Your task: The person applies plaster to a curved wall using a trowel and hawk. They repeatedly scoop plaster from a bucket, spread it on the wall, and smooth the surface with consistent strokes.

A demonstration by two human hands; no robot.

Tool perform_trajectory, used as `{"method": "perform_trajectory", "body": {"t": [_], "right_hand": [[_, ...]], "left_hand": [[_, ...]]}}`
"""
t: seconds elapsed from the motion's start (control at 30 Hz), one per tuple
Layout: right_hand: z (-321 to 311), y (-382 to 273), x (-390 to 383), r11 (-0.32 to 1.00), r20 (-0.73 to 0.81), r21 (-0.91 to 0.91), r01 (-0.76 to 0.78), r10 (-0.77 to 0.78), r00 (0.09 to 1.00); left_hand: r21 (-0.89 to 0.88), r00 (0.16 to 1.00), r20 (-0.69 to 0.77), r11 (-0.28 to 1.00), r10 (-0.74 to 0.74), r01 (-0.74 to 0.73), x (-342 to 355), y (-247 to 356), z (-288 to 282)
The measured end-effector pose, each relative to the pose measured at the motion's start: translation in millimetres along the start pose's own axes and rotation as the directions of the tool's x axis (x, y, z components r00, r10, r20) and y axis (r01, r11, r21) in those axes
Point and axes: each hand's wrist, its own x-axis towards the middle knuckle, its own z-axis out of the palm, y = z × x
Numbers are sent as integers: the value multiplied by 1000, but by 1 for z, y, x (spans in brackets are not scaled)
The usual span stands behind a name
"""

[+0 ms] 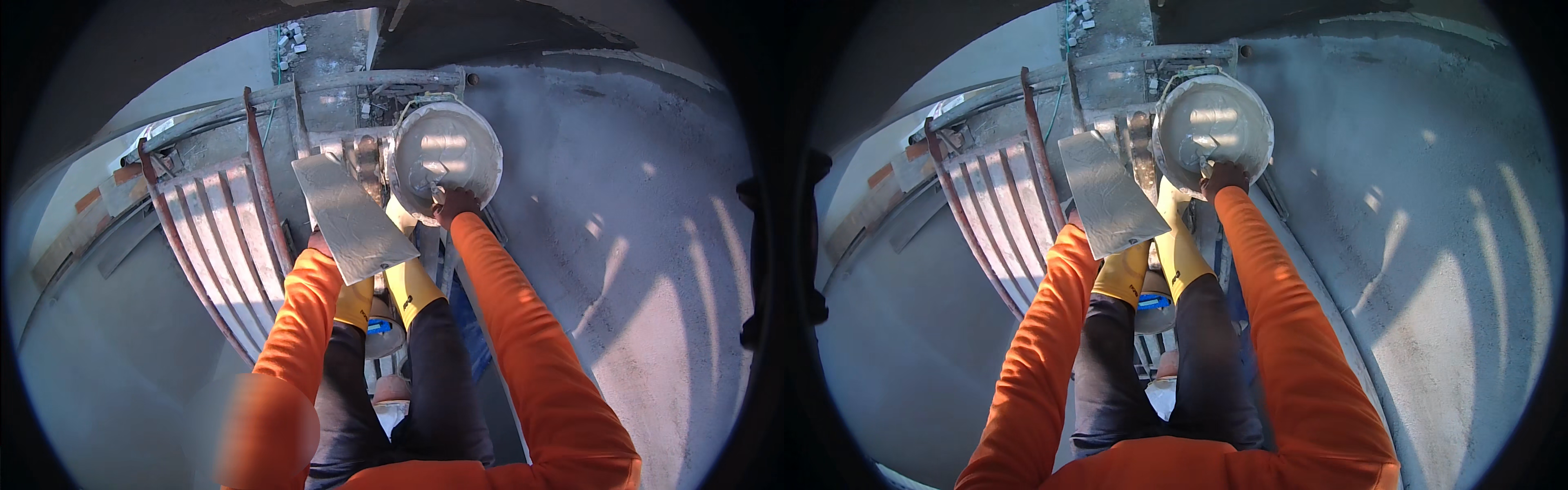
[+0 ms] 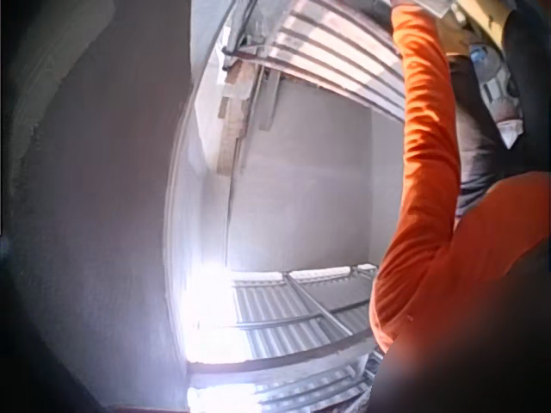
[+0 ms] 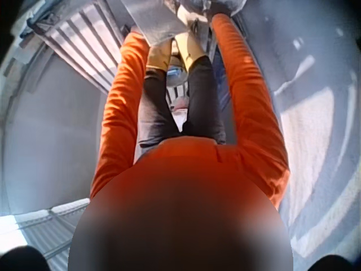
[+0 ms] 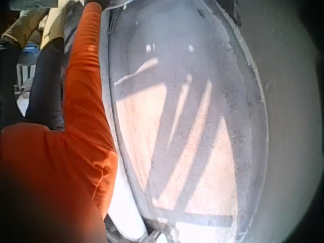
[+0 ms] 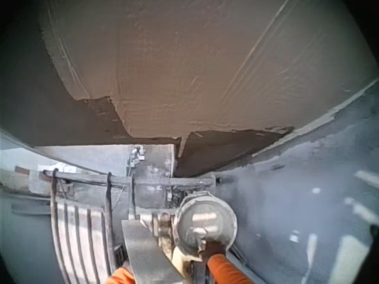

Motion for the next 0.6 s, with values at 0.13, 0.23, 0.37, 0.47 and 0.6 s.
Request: {"method": "perform_trajectory", "body": {"t": [0.13, 0.23, 0.37, 0.47, 0.6], "right_hand": [[-13, 31, -32, 993, -6, 113, 38, -38, 999], [-11, 60, -85, 1000, -60, -13, 22, -23, 998], [5, 86, -124, 999, -169, -35, 6, -12, 986], [16, 91, -127, 999, -165, 27, -25, 29, 986], [23, 86, -120, 991, -148, 124, -53, 71, 986]], "left_hand": [[-172, 997, 67, 985, 25, -13, 13, -4, -2], [-275, 993, 112, 961, 22, 10, 11, 3, -4], [-308, 994, 113, 951, 0, 35, 8, 11, -3], [-370, 994, 25, 923, -105, 106, -3, 1, -2], [-518, 939, -128, 829, -320, 212, -20, -33, 0]]}}
